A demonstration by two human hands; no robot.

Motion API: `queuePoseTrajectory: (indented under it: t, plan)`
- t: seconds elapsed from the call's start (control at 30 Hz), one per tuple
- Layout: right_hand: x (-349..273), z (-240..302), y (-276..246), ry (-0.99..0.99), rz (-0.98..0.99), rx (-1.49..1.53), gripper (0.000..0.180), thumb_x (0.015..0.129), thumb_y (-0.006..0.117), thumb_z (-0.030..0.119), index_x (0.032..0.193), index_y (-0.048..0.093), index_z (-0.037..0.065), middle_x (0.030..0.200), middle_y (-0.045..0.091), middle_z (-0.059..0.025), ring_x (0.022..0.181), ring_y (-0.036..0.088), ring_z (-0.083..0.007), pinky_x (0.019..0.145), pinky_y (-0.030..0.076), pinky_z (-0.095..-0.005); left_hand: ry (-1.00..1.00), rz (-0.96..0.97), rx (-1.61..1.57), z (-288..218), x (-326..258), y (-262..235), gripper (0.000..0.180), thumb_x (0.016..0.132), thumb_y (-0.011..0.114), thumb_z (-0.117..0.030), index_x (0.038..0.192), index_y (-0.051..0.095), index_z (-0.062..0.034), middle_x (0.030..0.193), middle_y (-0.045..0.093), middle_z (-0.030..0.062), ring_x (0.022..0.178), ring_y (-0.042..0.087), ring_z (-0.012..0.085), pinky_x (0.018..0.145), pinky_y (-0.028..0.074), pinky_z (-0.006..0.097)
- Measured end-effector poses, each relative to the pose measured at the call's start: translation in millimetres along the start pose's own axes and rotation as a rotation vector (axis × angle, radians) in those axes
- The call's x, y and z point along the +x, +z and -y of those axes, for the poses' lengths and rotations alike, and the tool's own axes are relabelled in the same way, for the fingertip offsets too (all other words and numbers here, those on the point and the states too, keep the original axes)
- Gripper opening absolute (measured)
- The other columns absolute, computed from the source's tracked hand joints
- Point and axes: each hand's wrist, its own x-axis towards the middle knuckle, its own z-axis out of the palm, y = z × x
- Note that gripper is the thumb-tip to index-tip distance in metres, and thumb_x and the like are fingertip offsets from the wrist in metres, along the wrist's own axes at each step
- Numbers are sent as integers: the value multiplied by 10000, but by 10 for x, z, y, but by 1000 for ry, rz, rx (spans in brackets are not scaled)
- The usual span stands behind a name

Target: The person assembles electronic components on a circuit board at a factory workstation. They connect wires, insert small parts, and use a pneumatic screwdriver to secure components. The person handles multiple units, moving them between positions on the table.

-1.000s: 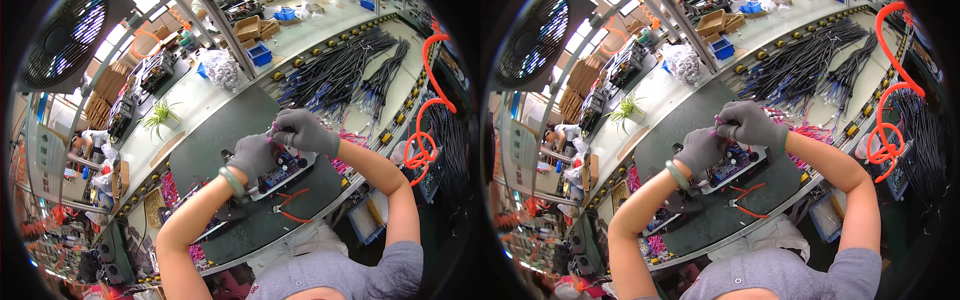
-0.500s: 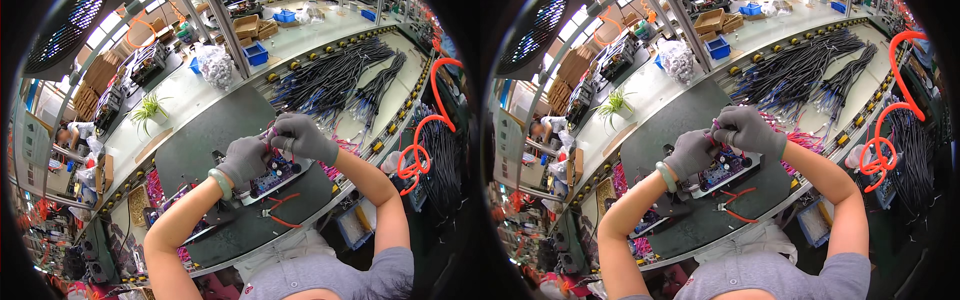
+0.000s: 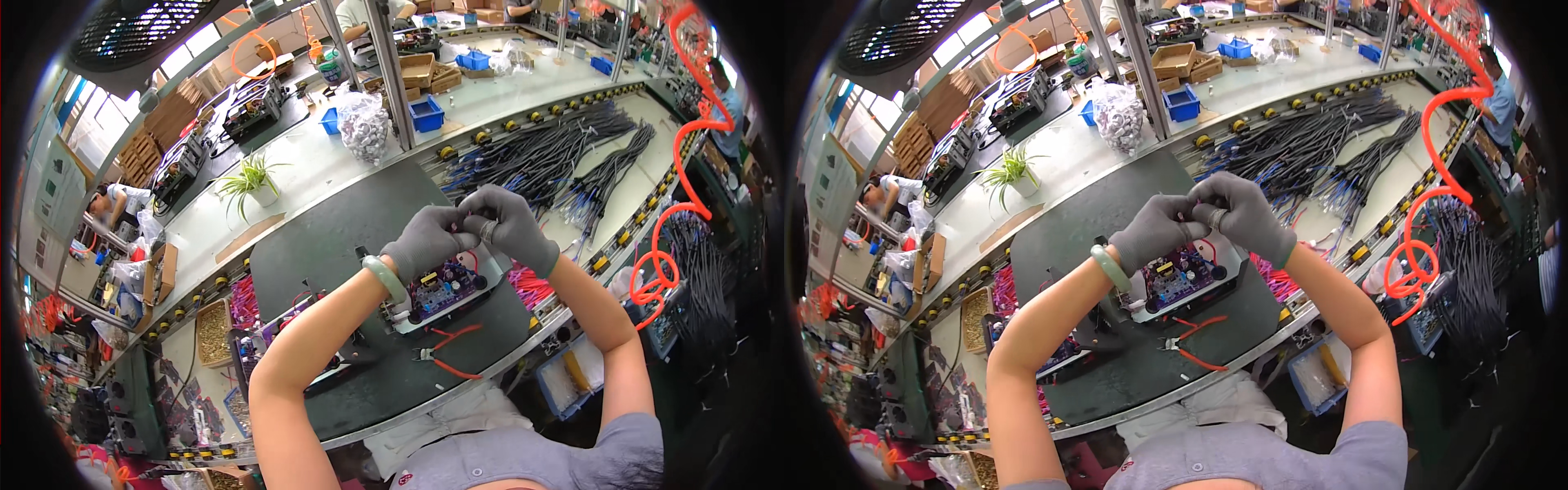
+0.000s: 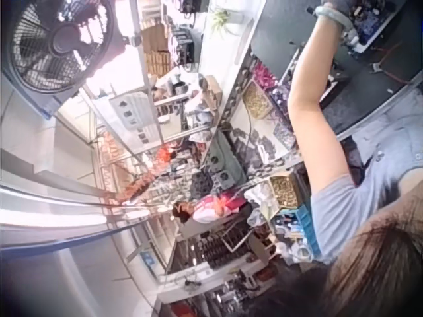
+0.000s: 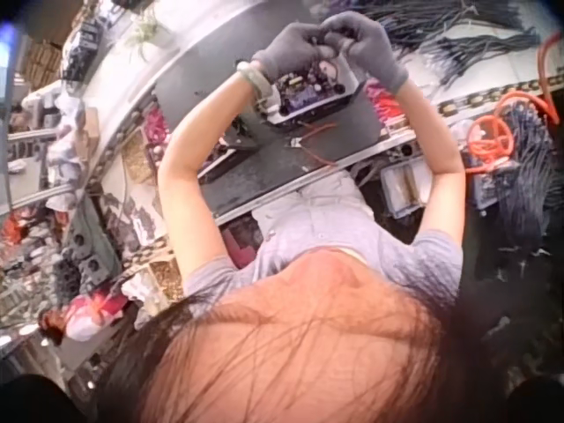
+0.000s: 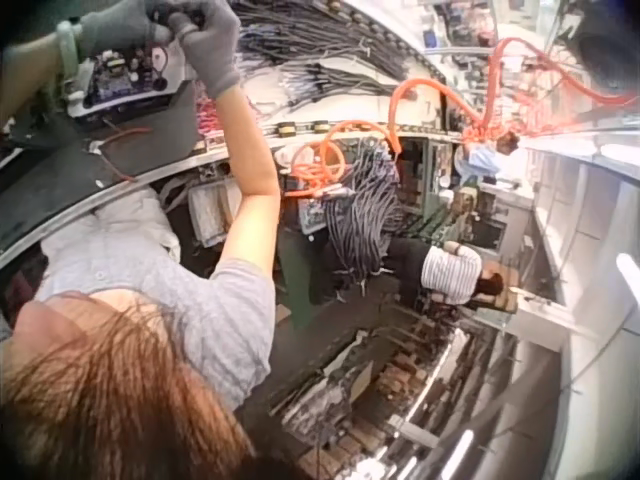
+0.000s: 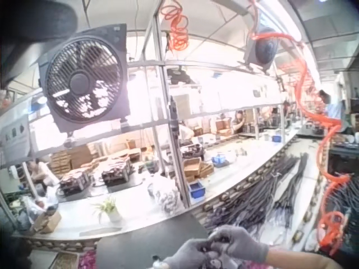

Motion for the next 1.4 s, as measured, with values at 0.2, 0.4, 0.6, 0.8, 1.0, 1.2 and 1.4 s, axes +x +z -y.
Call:
queuePoseTrajectory:
  t: [0.2, 0.4, 0.6, 0.8, 1.0, 1.2, 1.4]
  plan:
    - [71, 108, -278, -288, 133, -539, 69, 822, 734, 98, 837, 699, 41, 817, 643, -102, 749, 652, -227, 676, 530, -329, 102, -142, 148, 81, 43, 11, 211, 821, 753, -236, 966, 738, -84, 818, 712, 70, 774, 659, 170, 754, 518, 342]
    - [-149, -99, 10, 69, -54, -637, 257, 877, 627, 169, 1124, 646, 99, 957, 679, -123, 974, 646, -392, 796, 522, -479, 71, -187, 875, 180, 49, 89, 148, 855, 609, -313, 826, 661, -178, 782, 694, 89, 796, 662, 323, 818, 440, 406]
    - [-113, -127, -77, 200, 114, -562, 249, 908, 569, 168, 1126, 639, 71, 896, 669, -215, 858, 648, -403, 743, 508, -458, 3, -146, 794, 159, 40, 101, 132, 862, 604, -298, 847, 649, -174, 764, 689, 89, 775, 663, 326, 815, 437, 415]
    - [-125, -78, -47, 182, 88, -605, 209, 910, 571, 167, 1082, 664, 92, 808, 664, -192, 765, 651, -395, 678, 505, -462, 142, -148, 851, 186, 85, 121, 129, 872, 582, -259, 849, 654, -155, 752, 688, 97, 766, 666, 317, 811, 441, 422]
    - [-110, -167, -29, 130, 62, -617, 170, 917, 566, 188, 1024, 666, 100, 781, 660, -187, 747, 651, -392, 661, 501, -478, 103, -143, 903, 242, 214, 184, 189, 886, 580, -294, 861, 660, -124, 795, 693, 115, 777, 676, 313, 819, 450, 427]
    - [-175, -152, -41, 164, -38, -710, 173, 913, 563, 226, 976, 668, 105, 758, 661, -184, 748, 652, -397, 670, 501, -508, 251, -427, 493, 89, -54, 131, 190, 881, 661, -225, 974, 675, -59, 856, 706, 111, 729, 685, 225, 737, 535, 367]
    - [-114, -174, -60, -24, 20, -766, 150, 897, 581, 214, 963, 604, 81, 714, 645, -194, 705, 648, -405, 629, 500, -524, -92, -195, -216, -70, -186, 126, 197, 883, 698, -148, 950, 671, 36, 763, 656, 36, 595, 587, 72, 545, 502, 258]
